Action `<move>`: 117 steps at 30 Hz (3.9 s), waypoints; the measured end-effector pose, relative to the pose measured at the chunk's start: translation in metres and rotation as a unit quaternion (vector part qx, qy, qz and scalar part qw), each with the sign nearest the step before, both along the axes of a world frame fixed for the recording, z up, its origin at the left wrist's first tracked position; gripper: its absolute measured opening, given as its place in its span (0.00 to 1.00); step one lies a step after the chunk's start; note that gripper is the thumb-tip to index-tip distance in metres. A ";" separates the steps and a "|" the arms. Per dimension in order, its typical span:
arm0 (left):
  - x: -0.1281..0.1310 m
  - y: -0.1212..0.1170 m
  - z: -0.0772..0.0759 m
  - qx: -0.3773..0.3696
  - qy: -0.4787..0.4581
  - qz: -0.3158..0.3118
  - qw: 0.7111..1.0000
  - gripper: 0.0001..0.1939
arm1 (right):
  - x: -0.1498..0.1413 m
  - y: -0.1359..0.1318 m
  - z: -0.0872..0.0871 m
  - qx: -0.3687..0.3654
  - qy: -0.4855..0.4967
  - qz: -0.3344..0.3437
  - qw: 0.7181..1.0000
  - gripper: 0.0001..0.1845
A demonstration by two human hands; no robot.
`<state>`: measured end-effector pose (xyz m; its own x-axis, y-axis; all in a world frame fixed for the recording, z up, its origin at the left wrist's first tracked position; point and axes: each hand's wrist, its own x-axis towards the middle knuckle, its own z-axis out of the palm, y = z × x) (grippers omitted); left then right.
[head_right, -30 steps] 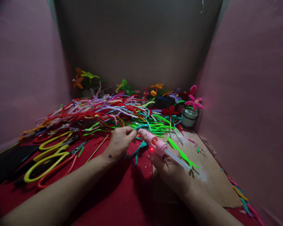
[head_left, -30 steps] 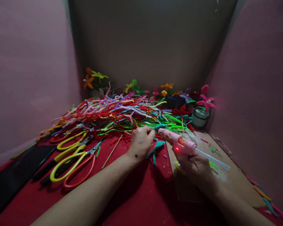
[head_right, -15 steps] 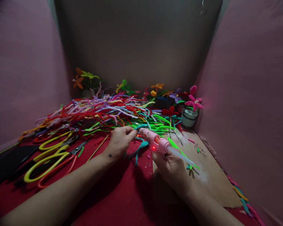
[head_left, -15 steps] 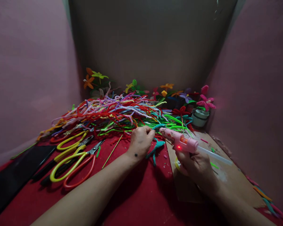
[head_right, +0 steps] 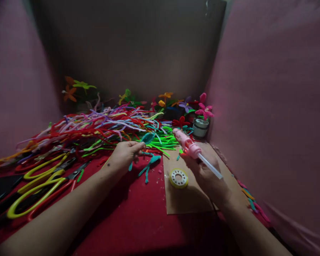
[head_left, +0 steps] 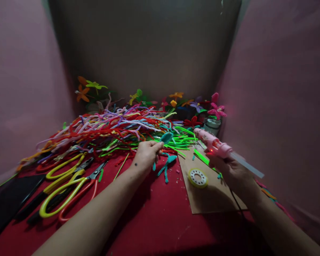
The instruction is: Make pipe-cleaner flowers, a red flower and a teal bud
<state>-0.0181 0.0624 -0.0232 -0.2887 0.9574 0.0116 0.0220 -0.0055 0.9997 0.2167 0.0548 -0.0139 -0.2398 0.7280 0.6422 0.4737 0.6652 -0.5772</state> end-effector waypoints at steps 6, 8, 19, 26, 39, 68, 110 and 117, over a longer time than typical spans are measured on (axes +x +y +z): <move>0.006 -0.005 0.007 -0.022 -0.037 -0.036 0.998 0.09 | 0.069 -0.007 -0.021 -0.025 -0.015 -0.154 0.988 0.13; 0.007 -0.007 0.009 -0.023 -0.039 -0.035 0.998 0.08 | 0.089 -0.008 -0.035 -0.014 -0.080 -0.194 0.978 0.15; 0.006 -0.006 0.008 0.004 -0.074 -0.044 0.996 0.05 | 0.111 -0.020 -0.059 -0.086 -0.283 -0.263 0.918 0.22; 0.003 -0.003 0.008 0.005 -0.137 -0.050 0.989 0.04 | 0.111 -0.018 -0.054 -0.050 -0.372 -0.280 0.884 0.22; -0.005 0.004 0.003 0.043 -0.126 -0.019 0.991 0.09 | -0.010 0.010 -0.010 -0.009 -0.323 -0.037 0.946 0.12; -0.001 0.001 0.001 -0.023 -0.264 -0.075 0.961 0.01 | -0.078 0.029 -0.007 -0.381 0.403 0.365 0.748 0.16; 0.008 -0.020 0.023 0.074 -0.111 -0.070 0.989 0.11 | -0.073 0.029 -0.010 -0.421 0.468 0.319 0.708 0.16; 0.015 -0.028 0.027 0.145 0.023 -0.022 0.989 0.05 | -0.071 0.030 -0.011 -0.425 0.465 0.332 0.702 0.18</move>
